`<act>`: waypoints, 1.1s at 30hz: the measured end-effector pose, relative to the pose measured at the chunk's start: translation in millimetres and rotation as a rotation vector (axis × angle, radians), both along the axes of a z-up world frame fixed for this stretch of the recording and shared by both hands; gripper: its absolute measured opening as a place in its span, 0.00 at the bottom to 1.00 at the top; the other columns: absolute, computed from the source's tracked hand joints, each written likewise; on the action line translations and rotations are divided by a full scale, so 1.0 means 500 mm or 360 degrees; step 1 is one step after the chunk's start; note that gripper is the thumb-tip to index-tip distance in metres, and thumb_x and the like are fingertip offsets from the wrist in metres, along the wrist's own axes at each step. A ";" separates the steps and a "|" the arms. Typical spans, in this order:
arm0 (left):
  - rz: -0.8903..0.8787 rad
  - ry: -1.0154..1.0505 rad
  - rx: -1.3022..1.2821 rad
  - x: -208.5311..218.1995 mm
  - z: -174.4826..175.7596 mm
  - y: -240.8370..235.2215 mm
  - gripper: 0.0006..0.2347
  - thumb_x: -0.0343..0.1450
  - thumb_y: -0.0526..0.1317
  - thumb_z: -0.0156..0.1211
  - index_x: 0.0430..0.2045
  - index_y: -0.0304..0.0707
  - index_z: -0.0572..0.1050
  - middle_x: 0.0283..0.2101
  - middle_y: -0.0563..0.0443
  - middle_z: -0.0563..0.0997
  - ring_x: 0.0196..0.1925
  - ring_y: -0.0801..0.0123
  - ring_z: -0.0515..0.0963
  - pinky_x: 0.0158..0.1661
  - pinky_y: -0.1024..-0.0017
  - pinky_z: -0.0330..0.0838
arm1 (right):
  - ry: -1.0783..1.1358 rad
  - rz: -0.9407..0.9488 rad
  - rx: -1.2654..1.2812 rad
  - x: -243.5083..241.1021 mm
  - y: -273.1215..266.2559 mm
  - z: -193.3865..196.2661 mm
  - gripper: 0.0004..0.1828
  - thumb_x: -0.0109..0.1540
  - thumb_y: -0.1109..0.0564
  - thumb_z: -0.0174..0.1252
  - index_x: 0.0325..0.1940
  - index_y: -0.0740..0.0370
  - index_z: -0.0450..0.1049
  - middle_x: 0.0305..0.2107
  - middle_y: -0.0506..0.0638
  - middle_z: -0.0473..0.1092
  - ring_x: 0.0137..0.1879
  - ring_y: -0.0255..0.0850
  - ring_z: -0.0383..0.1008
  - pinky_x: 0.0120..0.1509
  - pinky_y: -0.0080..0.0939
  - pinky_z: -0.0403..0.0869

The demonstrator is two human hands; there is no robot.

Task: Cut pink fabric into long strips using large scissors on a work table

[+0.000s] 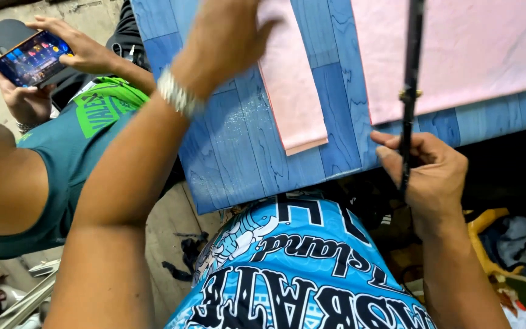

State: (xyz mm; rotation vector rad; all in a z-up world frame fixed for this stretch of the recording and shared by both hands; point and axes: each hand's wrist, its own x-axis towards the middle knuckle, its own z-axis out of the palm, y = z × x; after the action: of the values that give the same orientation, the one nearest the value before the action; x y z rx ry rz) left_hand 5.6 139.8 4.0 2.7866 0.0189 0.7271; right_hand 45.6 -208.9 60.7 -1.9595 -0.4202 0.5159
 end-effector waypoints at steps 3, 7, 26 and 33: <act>-0.0463 0.0093 -0.0338 -0.079 0.066 -0.119 0.08 0.71 0.33 0.68 0.41 0.35 0.77 0.48 0.43 0.74 0.48 0.56 0.73 0.48 0.63 0.73 | 0.0088 -0.0052 0.0055 -0.001 -0.064 -0.028 0.04 0.62 0.66 0.61 0.36 0.62 0.72 0.42 0.61 0.78 0.48 0.42 0.82 0.52 0.30 0.76; -0.0416 0.0358 -0.0353 -0.092 0.043 -0.132 0.10 0.74 0.42 0.60 0.46 0.37 0.78 0.54 0.41 0.76 0.54 0.53 0.72 0.52 0.59 0.69 | 0.0205 0.0004 0.0004 -0.003 -0.148 -0.067 0.07 0.64 0.57 0.59 0.40 0.64 0.75 0.36 0.55 0.79 0.24 0.29 0.66 0.30 0.26 0.66; -0.0034 0.0483 -0.0146 -0.119 0.087 -0.333 0.08 0.74 0.44 0.62 0.41 0.42 0.78 0.48 0.43 0.76 0.50 0.56 0.75 0.53 0.59 0.70 | 0.0839 0.0259 0.0100 0.169 -0.433 -0.131 0.10 0.59 0.57 0.63 0.39 0.68 0.76 0.26 0.57 0.79 0.22 0.35 0.71 0.27 0.34 0.72; 0.0149 0.0247 -0.0180 -0.079 0.079 -0.437 0.10 0.74 0.42 0.63 0.45 0.40 0.74 0.50 0.41 0.75 0.51 0.56 0.74 0.51 0.61 0.75 | 0.0870 0.0555 0.0359 0.216 -0.470 -0.147 0.13 0.62 0.52 0.61 0.41 0.66 0.76 0.20 0.51 0.74 0.22 0.36 0.71 0.26 0.33 0.72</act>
State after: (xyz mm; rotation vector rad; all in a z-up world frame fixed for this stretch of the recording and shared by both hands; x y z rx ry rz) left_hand -34.2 -78.7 43.4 2.7407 0.2142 0.5117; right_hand 153.6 -444.2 -12.9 -1.4550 -0.4443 1.1401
